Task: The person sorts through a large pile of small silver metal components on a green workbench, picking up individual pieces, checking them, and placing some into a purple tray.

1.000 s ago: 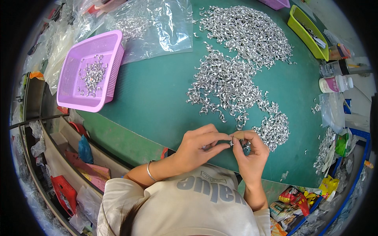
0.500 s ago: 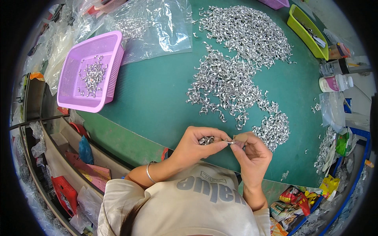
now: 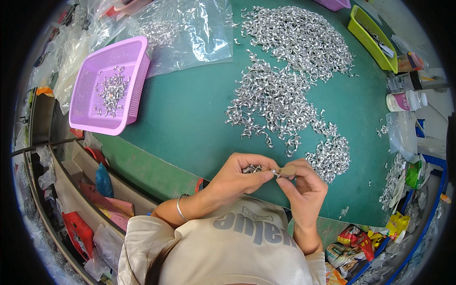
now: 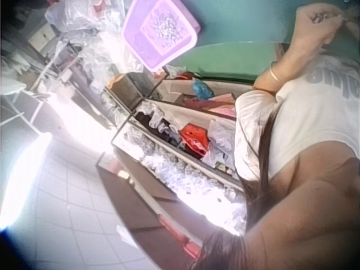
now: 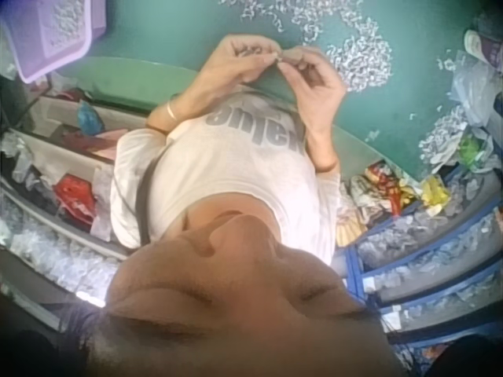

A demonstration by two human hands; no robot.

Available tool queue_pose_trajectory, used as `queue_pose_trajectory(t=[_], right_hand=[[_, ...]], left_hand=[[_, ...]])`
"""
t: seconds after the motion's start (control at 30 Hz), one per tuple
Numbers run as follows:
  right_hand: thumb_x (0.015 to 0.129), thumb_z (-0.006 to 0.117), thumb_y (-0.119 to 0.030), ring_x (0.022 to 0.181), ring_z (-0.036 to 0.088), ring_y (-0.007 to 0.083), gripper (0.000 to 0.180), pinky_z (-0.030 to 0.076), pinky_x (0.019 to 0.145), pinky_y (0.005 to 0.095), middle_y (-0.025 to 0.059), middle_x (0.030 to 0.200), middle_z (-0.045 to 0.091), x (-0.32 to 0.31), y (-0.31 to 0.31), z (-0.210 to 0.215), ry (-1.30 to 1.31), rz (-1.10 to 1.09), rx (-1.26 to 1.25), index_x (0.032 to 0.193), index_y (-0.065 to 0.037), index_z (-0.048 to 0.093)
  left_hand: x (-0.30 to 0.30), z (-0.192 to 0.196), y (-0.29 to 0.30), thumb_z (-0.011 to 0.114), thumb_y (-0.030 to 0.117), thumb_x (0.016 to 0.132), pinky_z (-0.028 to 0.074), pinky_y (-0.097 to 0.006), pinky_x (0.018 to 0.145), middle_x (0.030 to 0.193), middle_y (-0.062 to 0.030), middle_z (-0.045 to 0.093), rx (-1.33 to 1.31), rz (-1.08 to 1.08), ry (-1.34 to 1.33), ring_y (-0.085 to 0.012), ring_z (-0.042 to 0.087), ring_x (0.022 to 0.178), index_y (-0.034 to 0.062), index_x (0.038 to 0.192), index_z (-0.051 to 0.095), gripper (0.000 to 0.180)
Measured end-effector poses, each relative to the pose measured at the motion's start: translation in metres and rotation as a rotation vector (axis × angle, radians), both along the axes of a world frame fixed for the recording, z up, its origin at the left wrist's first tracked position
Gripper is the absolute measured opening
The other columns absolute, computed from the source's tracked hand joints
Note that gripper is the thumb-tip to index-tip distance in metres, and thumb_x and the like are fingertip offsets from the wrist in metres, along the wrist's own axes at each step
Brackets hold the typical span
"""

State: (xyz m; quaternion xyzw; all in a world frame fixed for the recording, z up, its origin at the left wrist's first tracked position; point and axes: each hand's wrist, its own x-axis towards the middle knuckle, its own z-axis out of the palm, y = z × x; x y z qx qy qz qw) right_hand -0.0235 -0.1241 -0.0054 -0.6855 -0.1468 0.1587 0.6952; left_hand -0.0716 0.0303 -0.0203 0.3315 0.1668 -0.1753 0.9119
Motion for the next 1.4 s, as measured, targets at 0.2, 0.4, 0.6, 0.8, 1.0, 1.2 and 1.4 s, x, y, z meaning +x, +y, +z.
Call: queue_pose_trajectory(t=[0.2, 0.4, 0.6, 0.8, 1.0, 1.2, 1.4], right_hand=[[0.062, 0.067, 0.012, 0.074, 0.052, 0.0176, 0.020, 0.040, 0.063, 0.0263, 0.0092, 0.079, 0.058, 0.000, 0.001, 0.003, -0.051, 0.014, -0.055, 0.079, 0.004, 0.060], [0.062, 0.067, 0.011, 0.074, 0.052, 0.0184, 0.019, 0.041, 0.064, 0.0265, 0.0097, 0.079, 0.059, -0.001, 0.001, 0.006, -0.078, 0.010, -0.071, 0.079, 0.004, 0.060], [0.062, 0.068, 0.009, 0.073, 0.052, 0.0189, 0.020, 0.041, 0.064, 0.0270, 0.0103, 0.079, 0.059, -0.002, 0.002, 0.008, -0.126, 0.017, -0.078, 0.080, 0.004, 0.060], [0.064, 0.067, 0.007, 0.072, 0.053, 0.0185, 0.018, 0.040, 0.062, 0.0263, 0.0105, 0.080, 0.061, -0.001, 0.001, 0.006, -0.163, 0.015, -0.059, 0.080, 0.004, 0.060], [0.068, 0.062, 0.006, 0.071, 0.052, 0.0150, 0.015, 0.038, 0.059, 0.0236, 0.0058, 0.081, 0.062, 0.008, 0.000, -0.021, -0.163, -0.137, -0.339, 0.083, 0.001, 0.061], [0.067, 0.065, 0.006, 0.072, 0.054, 0.0179, 0.018, 0.040, 0.061, 0.0256, 0.0100, 0.080, 0.060, -0.002, 0.009, -0.001, -0.137, 0.007, -0.103, 0.084, 0.004, 0.060], [0.062, 0.067, 0.010, 0.070, 0.053, 0.0217, 0.022, 0.041, 0.061, 0.0287, 0.0126, 0.079, 0.059, -0.005, 0.010, 0.007, -0.253, 0.012, -0.081, 0.081, 0.007, 0.059]], left_hand=[[-0.001, -0.001, -0.001, 0.060, 0.006, 0.080, 0.022, -0.019, 0.041, 0.065, 0.0019, 0.049, 0.012, 0.020, -0.009, -0.0019, 0.034, 0.048, -0.0044, 0.095, 0.058, 0.018], [0.001, 0.004, 0.000, 0.061, 0.005, 0.079, 0.023, -0.018, 0.041, 0.064, 0.0016, 0.049, 0.054, 0.023, -0.022, -0.0016, 0.036, 0.049, -0.0042, 0.093, 0.059, 0.017], [-0.001, 0.001, -0.002, 0.061, 0.003, 0.077, 0.026, -0.017, 0.043, 0.067, -0.0003, 0.053, 0.280, 0.068, -0.135, -0.0026, 0.040, 0.051, -0.0035, 0.090, 0.061, 0.014], [-0.004, 0.000, -0.002, 0.060, 0.003, 0.077, 0.024, -0.018, 0.043, 0.063, 0.0002, 0.048, 0.263, 0.104, -0.194, -0.0037, 0.036, 0.050, -0.0033, 0.088, 0.059, 0.012], [-0.007, -0.004, 0.008, 0.056, 0.005, 0.080, 0.020, -0.020, 0.041, 0.059, 0.0025, 0.041, -0.043, 0.081, -0.061, -0.0029, 0.029, 0.047, -0.0021, 0.086, 0.054, 0.010], [-0.006, 0.001, 0.007, 0.055, 0.005, 0.081, 0.023, -0.017, 0.043, 0.062, 0.0060, 0.045, 0.083, 0.066, -0.088, 0.0004, 0.033, 0.050, -0.0011, 0.088, 0.058, 0.009], [-0.002, 0.005, 0.011, 0.059, 0.004, 0.078, 0.033, -0.017, 0.053, 0.067, 0.0045, 0.050, 0.363, 0.029, -0.265, -0.0007, 0.042, 0.061, -0.0005, 0.085, 0.061, 0.009]])
